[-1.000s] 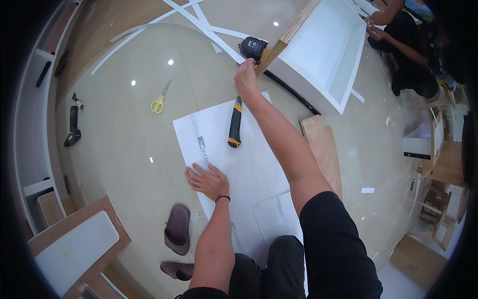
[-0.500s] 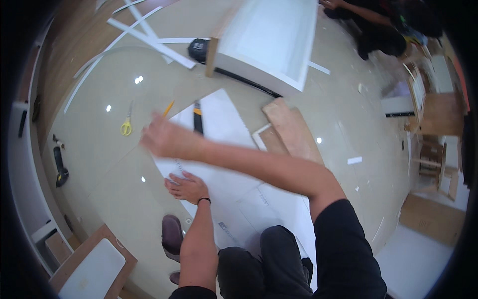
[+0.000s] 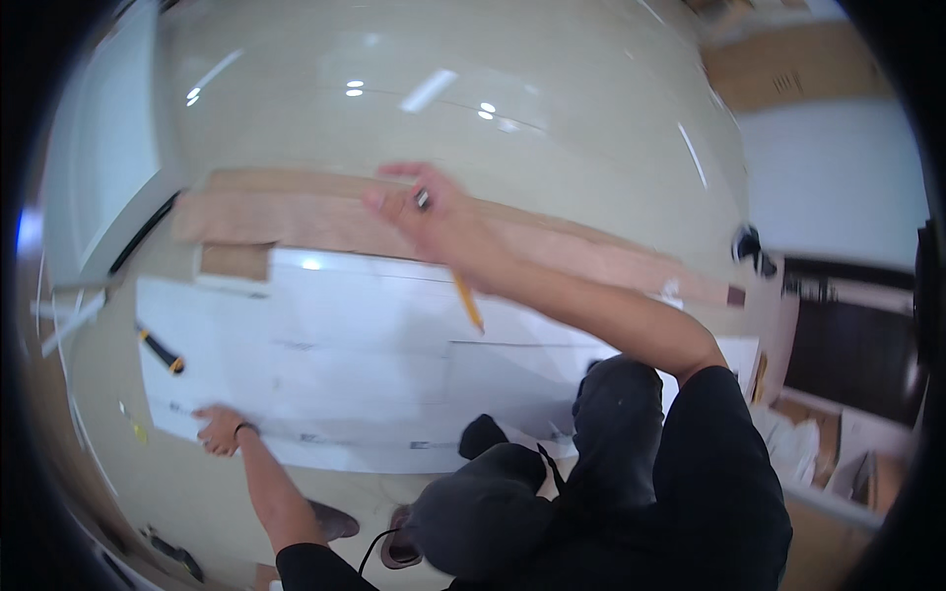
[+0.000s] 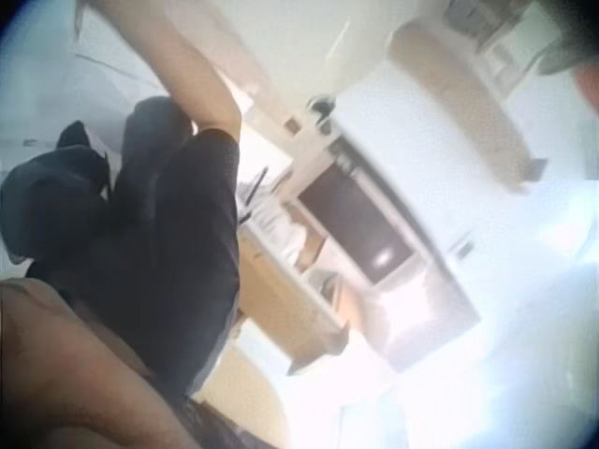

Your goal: The person cuts white plastic strips with scissors, marks them with a pencil, and aligns them on a large white panel. They then place a wooden strip along the panel and mark positions with a pencil, preparing components for furniture assembly.

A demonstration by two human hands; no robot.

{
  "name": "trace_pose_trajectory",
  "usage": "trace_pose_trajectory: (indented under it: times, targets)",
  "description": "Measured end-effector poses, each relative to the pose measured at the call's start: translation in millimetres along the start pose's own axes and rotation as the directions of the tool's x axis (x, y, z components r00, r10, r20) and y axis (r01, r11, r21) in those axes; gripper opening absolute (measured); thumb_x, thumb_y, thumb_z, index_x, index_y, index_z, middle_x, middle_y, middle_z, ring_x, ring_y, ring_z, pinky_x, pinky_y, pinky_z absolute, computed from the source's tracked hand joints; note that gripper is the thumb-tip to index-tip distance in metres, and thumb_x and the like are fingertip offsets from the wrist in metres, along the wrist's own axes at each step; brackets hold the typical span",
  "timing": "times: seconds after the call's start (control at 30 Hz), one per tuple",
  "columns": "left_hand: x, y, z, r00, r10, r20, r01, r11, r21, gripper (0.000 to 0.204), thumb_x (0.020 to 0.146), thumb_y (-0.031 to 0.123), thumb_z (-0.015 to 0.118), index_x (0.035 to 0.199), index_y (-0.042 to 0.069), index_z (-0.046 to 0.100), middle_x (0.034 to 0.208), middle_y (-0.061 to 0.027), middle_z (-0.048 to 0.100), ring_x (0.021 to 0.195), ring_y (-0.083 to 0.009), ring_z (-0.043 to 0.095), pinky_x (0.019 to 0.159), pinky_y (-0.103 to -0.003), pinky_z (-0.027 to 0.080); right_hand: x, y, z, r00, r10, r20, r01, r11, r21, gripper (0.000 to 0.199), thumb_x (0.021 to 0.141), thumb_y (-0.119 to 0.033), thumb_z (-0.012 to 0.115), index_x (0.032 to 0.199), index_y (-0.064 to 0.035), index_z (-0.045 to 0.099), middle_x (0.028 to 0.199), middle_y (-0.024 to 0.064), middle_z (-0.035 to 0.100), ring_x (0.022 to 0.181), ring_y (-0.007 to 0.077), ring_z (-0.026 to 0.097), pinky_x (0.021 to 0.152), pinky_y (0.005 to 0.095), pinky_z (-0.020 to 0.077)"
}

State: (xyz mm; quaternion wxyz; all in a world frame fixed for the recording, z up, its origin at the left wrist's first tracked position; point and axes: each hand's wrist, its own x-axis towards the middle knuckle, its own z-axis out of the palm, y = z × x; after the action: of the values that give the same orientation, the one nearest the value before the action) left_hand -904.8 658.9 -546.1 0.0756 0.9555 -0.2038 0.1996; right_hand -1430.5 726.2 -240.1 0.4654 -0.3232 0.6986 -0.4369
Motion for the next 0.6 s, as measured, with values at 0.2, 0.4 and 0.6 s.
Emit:
trace_pose_trajectory:
  times: [0.2,0.4,0.6]
  targets:
    - [57.0,-3.3,-24.3,0.962,0.154,0.227,-0.110,0.975,-0.194,0.099,0.084,0.078,0.036,0.130,-0.009,0.048,0.132,-0.0313,0.049,0.112,-0.0441,0.055,0.090,-0.061,0.044,-97.4,88.0,-323.3,0.989,0.114,-0.093,0.034,0.439,0.898,0.033,0.100,-0.016,0.046,0.129,0.0006,0.050,0.070,-0.0031,0.044,0.050,0.0039,0.032,0.042,0.0191,0.0309]
    - [50.3,66.4,-54.7,0.168,0.964,-0.206,-0.902,0.066,-0.427,0.037,0.094,0.016,0.057,0.120,-0.009,0.049,0.099,-0.0226,0.066,0.096,-0.0371,0.064,0.090,-0.045,0.047,-228.8,243.8,-406.0,0.664,0.139,-0.735,-0.110,0.990,0.087,0.015,0.098,-0.021,0.058,0.093,-0.0067,0.062,0.068,-0.0017,0.052,0.058,0.0032,0.042,0.051,0.0214,0.0325]
    - [-85.3,100.9,-81.5,0.408,0.912,0.037,-0.718,0.346,-0.604,0.031,0.085,0.016,0.062,0.109,-0.003,0.062,0.108,-0.0239,0.064,0.097,-0.0404,0.062,0.085,-0.047,0.050,-241.5,349.2,-337.3,0.847,-0.077,-0.526,-0.220,0.850,-0.478,0.028,0.092,-0.029,0.066,0.109,-0.0067,0.064,0.080,0.0123,0.064,0.073,0.0266,0.063,0.072,0.0389,0.0495]
